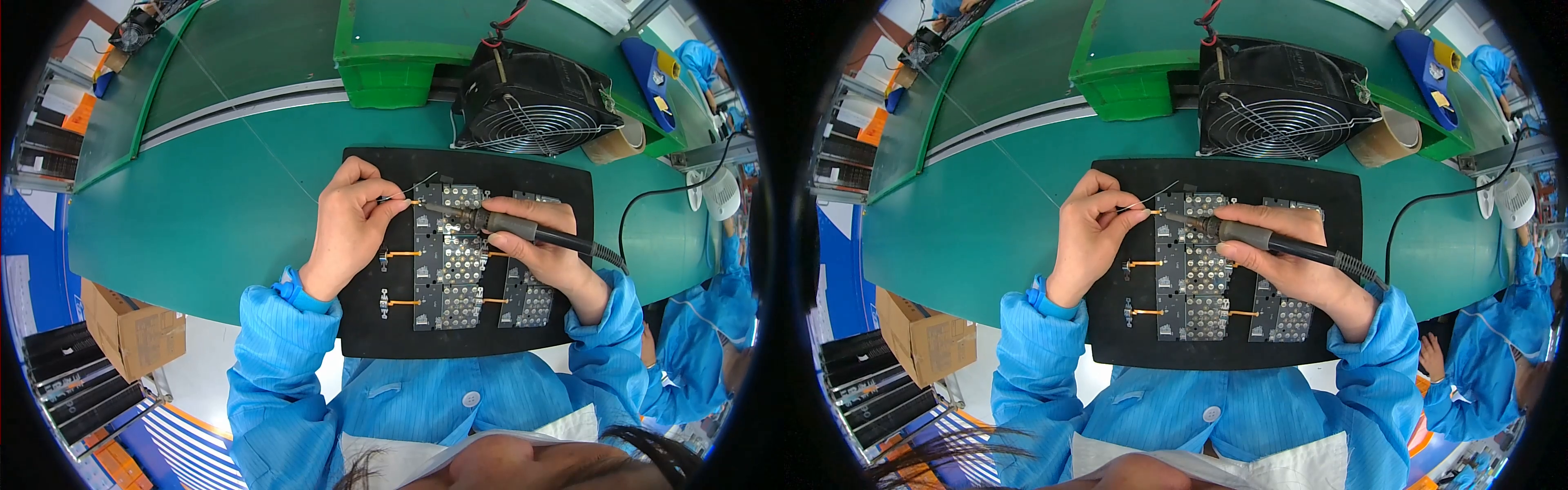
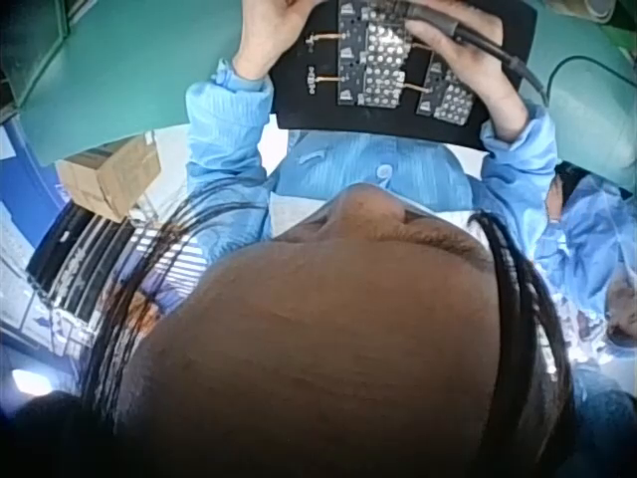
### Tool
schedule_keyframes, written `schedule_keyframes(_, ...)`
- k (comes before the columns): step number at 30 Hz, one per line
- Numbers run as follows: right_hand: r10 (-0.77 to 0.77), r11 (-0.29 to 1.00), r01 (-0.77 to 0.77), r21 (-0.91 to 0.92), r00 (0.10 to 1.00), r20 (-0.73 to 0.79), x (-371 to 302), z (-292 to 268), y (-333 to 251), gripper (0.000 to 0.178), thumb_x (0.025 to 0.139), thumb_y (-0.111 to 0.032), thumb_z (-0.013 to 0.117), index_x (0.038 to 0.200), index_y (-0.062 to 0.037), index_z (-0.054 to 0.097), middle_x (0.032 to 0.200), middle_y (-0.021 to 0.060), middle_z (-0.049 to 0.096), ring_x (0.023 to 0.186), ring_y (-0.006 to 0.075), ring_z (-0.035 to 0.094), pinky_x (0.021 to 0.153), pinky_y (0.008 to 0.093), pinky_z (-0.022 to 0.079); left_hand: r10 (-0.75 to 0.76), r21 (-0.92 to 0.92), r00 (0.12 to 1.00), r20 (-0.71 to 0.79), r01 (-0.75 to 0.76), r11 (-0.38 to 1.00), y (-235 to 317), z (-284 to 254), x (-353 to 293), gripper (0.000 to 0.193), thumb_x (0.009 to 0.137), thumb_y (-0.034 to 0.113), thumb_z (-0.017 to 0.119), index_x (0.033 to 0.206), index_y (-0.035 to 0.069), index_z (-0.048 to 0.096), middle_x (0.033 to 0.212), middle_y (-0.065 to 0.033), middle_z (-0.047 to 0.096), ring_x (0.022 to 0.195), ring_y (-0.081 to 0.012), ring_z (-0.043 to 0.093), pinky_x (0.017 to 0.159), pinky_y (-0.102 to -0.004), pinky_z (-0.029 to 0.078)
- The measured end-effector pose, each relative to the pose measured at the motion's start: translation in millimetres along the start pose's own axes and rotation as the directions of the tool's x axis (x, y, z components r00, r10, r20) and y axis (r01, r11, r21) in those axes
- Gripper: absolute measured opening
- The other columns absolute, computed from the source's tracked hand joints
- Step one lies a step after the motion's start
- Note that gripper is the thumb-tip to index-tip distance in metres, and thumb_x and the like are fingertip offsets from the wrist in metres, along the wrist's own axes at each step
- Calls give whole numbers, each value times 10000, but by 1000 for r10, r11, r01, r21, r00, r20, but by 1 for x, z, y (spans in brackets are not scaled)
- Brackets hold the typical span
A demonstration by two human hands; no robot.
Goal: The person places plates holding circuit boards onto the workstation, solders connections on the boards using a soldering iron and solder wire, and pushes the plates down the conveyor line.
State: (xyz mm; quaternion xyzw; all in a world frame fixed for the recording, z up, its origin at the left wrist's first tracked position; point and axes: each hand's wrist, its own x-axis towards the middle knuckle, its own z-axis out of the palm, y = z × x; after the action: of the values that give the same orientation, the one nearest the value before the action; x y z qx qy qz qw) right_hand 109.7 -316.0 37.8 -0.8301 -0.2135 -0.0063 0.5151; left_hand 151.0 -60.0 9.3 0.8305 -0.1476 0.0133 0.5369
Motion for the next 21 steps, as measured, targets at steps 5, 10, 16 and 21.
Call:
schedule_keyframes(5,-29,1000,29,1,1000,-6,-1,-1,1,362,827,-201,755,1112,6,672,798,122,705,661,161,684,587,260,528,-1,14,1000,4,1,1000,1,0,0,90,748,-24,756,814,6,703,833,2,481,562,-55,357,499,-231,294)
schedule_keyframes(10,-11,999,13,47,999,-40,-2,-7,-5,347,821,-182,757,1098,12,675,789,124,702,669,168,686,590,262,525,-2,12,1000,13,2,1000,1,1,1,111,736,-36,755,818,0,689,822,-27,488,567,-94,400,500,-259,341)
schedule_keyframes(16,-90,996,90,-7,991,-101,-18,-33,-20,262,760,-118,750,976,24,703,781,140,700,653,213,685,603,269,521,19,-53,999,-36,-21,998,-2,-1,-4,136,760,-46,735,874,-12,670,881,-31,501,555,-69,387,496,-238,328)
schedule_keyframes(21,-3,999,-15,-46,931,-364,-59,-65,-35,290,733,-161,723,940,41,707,762,127,694,631,186,665,587,254,498,-15,-179,998,-64,3,984,-6,-15,-18,91,864,-87,590,927,-26,569,1031,-57,467,787,-83,525,697,-201,432)
